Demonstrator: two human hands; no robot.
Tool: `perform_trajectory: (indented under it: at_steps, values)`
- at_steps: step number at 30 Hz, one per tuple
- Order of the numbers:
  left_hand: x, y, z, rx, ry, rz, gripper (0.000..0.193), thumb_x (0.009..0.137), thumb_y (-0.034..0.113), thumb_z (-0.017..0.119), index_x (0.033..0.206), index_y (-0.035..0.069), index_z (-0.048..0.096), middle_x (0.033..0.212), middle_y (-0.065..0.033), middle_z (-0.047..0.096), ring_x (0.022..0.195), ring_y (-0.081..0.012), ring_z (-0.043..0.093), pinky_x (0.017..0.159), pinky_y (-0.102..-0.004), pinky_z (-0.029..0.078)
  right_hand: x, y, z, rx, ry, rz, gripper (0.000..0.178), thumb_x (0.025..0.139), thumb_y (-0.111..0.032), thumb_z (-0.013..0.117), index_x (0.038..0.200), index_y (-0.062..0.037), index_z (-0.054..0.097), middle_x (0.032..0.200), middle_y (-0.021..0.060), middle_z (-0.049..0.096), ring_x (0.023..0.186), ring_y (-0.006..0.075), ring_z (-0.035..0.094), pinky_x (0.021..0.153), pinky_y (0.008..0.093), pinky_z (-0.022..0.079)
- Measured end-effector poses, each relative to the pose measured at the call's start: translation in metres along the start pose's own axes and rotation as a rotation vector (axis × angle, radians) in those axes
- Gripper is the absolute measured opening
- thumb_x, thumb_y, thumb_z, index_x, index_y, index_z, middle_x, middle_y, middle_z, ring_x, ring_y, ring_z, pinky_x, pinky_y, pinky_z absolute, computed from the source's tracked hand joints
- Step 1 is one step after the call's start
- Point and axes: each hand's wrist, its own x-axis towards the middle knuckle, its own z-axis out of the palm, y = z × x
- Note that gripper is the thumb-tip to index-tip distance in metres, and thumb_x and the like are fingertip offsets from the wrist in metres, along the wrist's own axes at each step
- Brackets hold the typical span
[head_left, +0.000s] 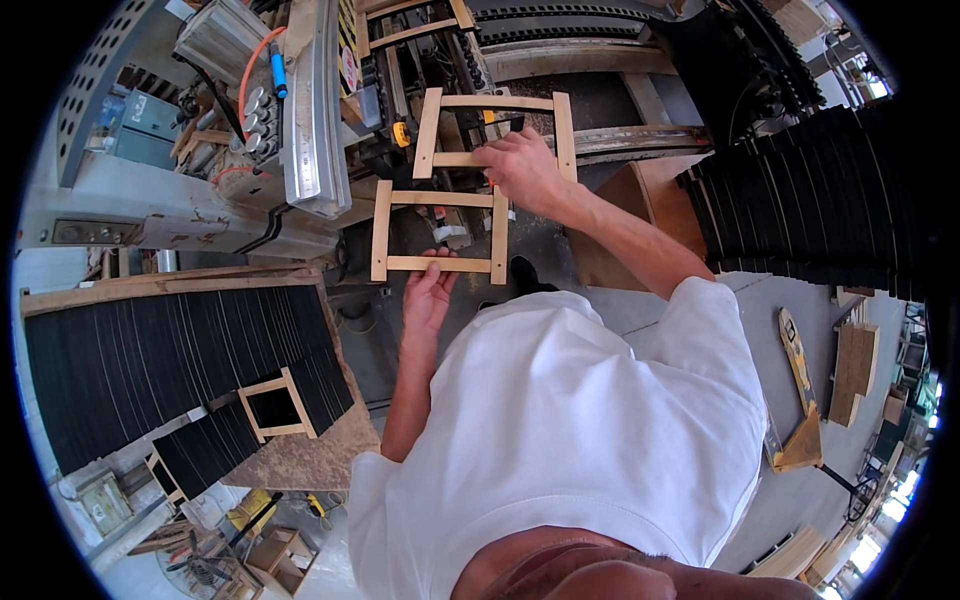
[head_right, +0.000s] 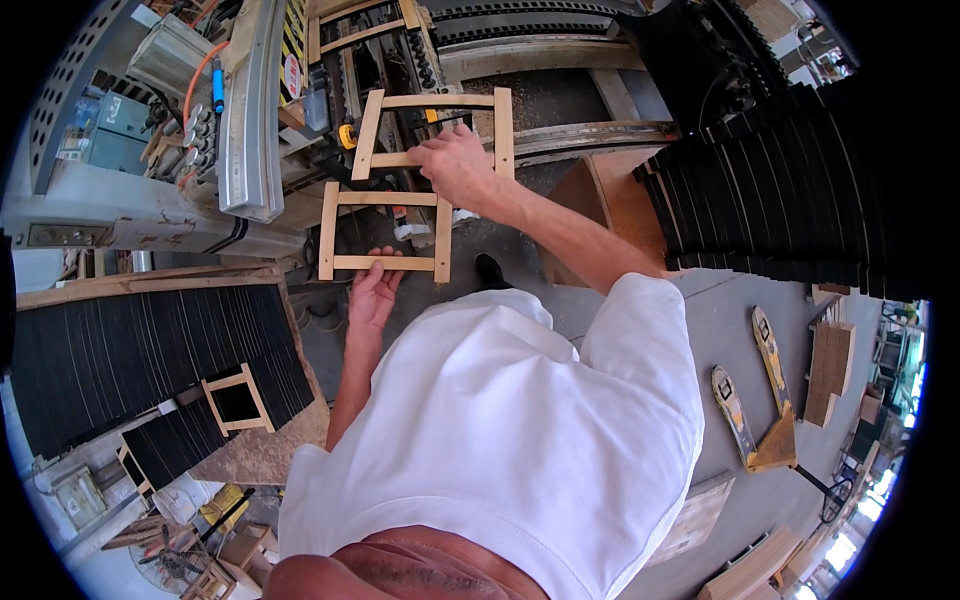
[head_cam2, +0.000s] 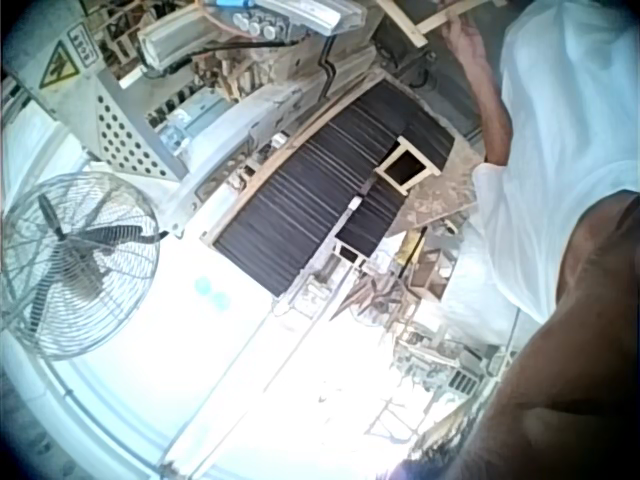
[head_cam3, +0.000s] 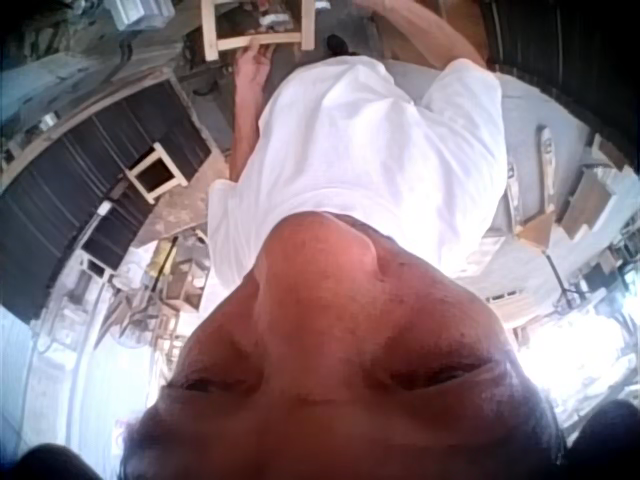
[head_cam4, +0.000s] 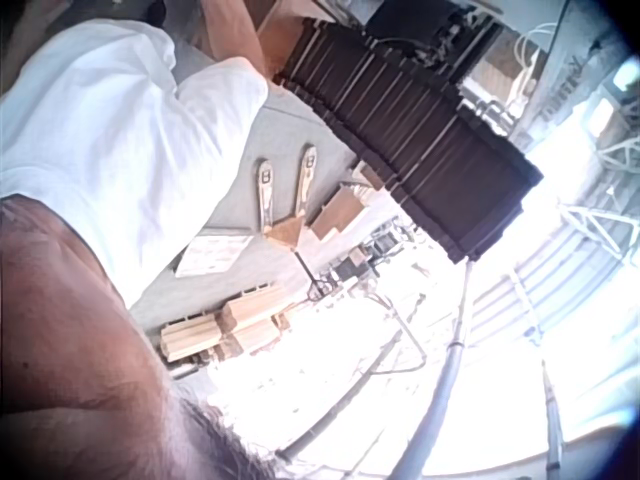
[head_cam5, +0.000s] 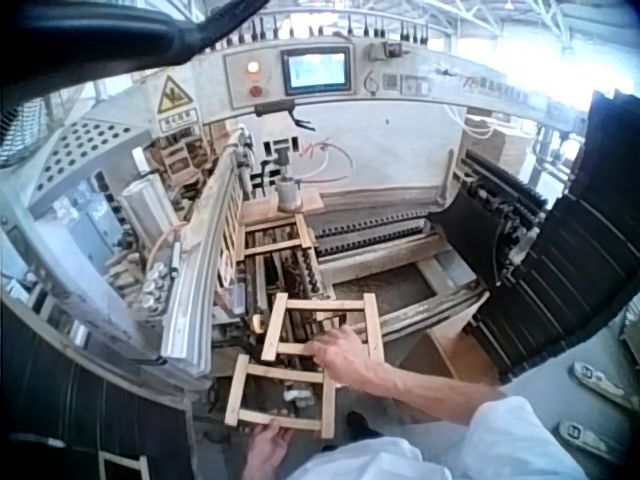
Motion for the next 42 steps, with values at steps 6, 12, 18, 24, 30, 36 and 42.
perform_trajectory:
  at_steps: [6, 12, 18, 24, 30, 36, 42]
  values:
    - [-0.015, 0.009, 0.025, 0.021, -0.104, 0.010, 0.024, 0.090, -0.002, 0.056, 0.111, 0.007, 0.059, 0.117, -0.0110, 0.062, 0.116, -0.0284, 0.057, 0.097, -0.0403, 0.050, -0.018, -0.050, -0.016, 0.163, -0.030, -0.096, 0.023, 0.073, -0.011, 0.068, 0.096, -0.0107, 0.066, 0.086, 0.0033, 0.066, 0.084, 0.0229, 0.060, 0.079, 0.0376, 0.040]
    - [-0.040, 0.017, 0.043, -0.003, -0.134, 0.032, 0.023, 0.089, -0.002, 0.057, 0.110, 0.009, 0.060, 0.112, -0.0088, 0.062, 0.112, -0.0258, 0.058, 0.092, -0.0380, 0.052, -0.037, -0.083, -0.011, 0.371, -0.206, -0.058, 0.031, 0.072, -0.013, 0.071, 0.102, -0.0099, 0.069, 0.091, 0.0076, 0.069, 0.094, 0.0249, 0.063, 0.089, 0.0434, 0.043]
    - [-0.047, 0.010, 0.045, -0.037, -0.106, 0.002, 0.025, 0.089, -0.004, 0.055, 0.111, 0.008, 0.059, 0.114, -0.0095, 0.062, 0.111, -0.0251, 0.059, 0.094, -0.0399, 0.050, -0.040, -0.084, 0.015, 0.305, -0.199, -0.025, 0.032, 0.071, -0.014, 0.072, 0.103, -0.0108, 0.068, 0.091, 0.0075, 0.069, 0.090, 0.0247, 0.062, 0.086, 0.0408, 0.042]
    - [-0.044, 0.004, 0.027, -0.033, -0.094, 0.038, 0.027, 0.089, -0.006, 0.053, 0.111, 0.008, 0.058, 0.116, -0.0084, 0.061, 0.117, -0.0267, 0.056, 0.097, -0.0409, 0.049, -0.039, -0.080, 0.018, 0.134, -0.072, -0.157, 0.030, 0.071, -0.013, 0.071, 0.101, -0.0120, 0.067, 0.093, 0.0038, 0.068, 0.088, 0.0212, 0.061, 0.080, 0.0367, 0.041]
    - [-0.048, 0.004, 0.025, -0.074, -0.095, 0.067, 0.029, 0.089, -0.007, 0.052, 0.112, 0.009, 0.059, 0.118, -0.0075, 0.062, 0.119, -0.0268, 0.054, 0.100, -0.0420, 0.047, -0.042, -0.078, 0.029, 0.111, -0.017, -0.168, 0.029, 0.071, -0.012, 0.070, 0.099, -0.0116, 0.067, 0.090, 0.0030, 0.068, 0.088, 0.0203, 0.061, 0.080, 0.0361, 0.041]
    - [-0.041, 0.005, 0.031, -0.112, -0.119, 0.070, 0.029, 0.089, -0.006, 0.054, 0.113, 0.009, 0.059, 0.119, -0.0071, 0.061, 0.118, -0.0260, 0.055, 0.099, -0.0416, 0.047, -0.040, -0.079, 0.024, 0.228, -0.074, -0.106, 0.029, 0.071, -0.013, 0.070, 0.100, -0.0103, 0.068, 0.092, 0.0058, 0.069, 0.089, 0.0239, 0.061, 0.084, 0.0391, 0.042]
    - [-0.042, 0.010, 0.043, -0.074, -0.055, 0.096, 0.035, 0.092, 0.006, 0.057, 0.127, 0.013, 0.051, 0.128, -0.0045, 0.055, 0.119, -0.0224, 0.053, 0.099, -0.0403, 0.045, -0.036, -0.094, 0.013, 0.394, -0.367, 0.033, 0.031, 0.077, -0.018, 0.068, 0.107, -0.0121, 0.069, 0.092, 0.0101, 0.069, 0.091, 0.0272, 0.064, 0.086, 0.0401, 0.042]
